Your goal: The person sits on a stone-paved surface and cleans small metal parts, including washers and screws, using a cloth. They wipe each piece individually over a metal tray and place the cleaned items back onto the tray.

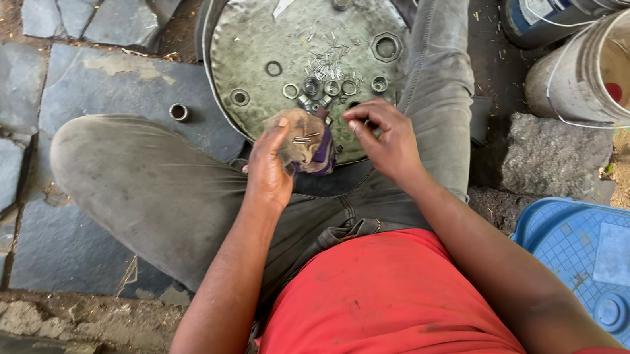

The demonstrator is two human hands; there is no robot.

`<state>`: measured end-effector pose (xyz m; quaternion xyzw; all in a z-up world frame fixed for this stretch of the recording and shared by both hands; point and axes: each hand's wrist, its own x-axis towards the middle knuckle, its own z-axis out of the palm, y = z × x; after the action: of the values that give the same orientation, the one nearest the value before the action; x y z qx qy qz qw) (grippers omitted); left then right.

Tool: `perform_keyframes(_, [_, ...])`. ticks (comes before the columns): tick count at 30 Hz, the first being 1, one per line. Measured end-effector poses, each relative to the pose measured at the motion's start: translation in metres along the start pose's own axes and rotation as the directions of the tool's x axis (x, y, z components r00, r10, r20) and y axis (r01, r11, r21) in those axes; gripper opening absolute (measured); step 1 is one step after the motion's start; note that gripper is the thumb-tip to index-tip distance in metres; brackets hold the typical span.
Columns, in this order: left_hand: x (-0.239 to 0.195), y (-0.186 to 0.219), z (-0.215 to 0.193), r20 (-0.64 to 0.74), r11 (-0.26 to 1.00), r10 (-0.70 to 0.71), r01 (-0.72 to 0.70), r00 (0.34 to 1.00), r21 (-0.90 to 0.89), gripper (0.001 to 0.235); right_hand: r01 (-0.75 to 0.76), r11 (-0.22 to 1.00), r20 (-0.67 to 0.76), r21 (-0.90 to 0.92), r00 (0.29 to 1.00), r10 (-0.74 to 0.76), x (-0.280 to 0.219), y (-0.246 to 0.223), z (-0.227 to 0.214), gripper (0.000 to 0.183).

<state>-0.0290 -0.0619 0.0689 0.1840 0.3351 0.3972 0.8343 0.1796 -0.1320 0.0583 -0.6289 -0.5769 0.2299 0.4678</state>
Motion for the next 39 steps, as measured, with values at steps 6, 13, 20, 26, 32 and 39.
perform_keyframes(6, [-0.004, 0.003, 0.001, 0.045, 0.994, -0.05, 0.045, 0.998, 0.101, 0.038, 0.333, 0.907, 0.15, -0.259, 0.941, -0.303, 0.005, -0.072, 0.006, 0.022])
perform_keyframes(13, [0.007, -0.019, -0.018, 0.033, 0.98, -0.123, 0.116, 0.992, 0.162, 0.047, 0.3, 0.87, 0.203, -0.39, 0.95, -0.237, 0.0, -0.072, 0.017, 0.021])
perform_keyframes(20, [0.006, -0.019, -0.011, 0.03, 0.966, -0.157, 0.147, 0.987, 0.212, 0.048, 0.043, 0.992, 0.136, -0.12, 0.99, -0.026, -0.005, -0.049, 0.008, 0.014])
perform_keyframes(26, [-0.026, -0.024, 0.001, -0.046, 0.983, -0.125, 0.13, 0.991, 0.133, 0.042, -0.194, 0.981, 0.121, 0.02, 0.974, 0.19, -0.015, -0.068, -0.012, 0.012])
perform_keyframes(32, [-0.037, -0.044, -0.014, 0.028, 0.989, -0.119, 0.116, 0.992, 0.087, 0.031, 0.059, 0.993, 0.149, -0.106, 0.988, -0.043, -0.023, -0.08, -0.019, 0.015])
perform_keyframes(39, [-0.024, -0.043, -0.016, 0.101, 0.987, -0.053, 0.037, 0.993, 0.156, 0.024, -0.047, 0.998, 0.139, -0.039, 0.989, 0.052, -0.025, -0.071, -0.01, 0.015])
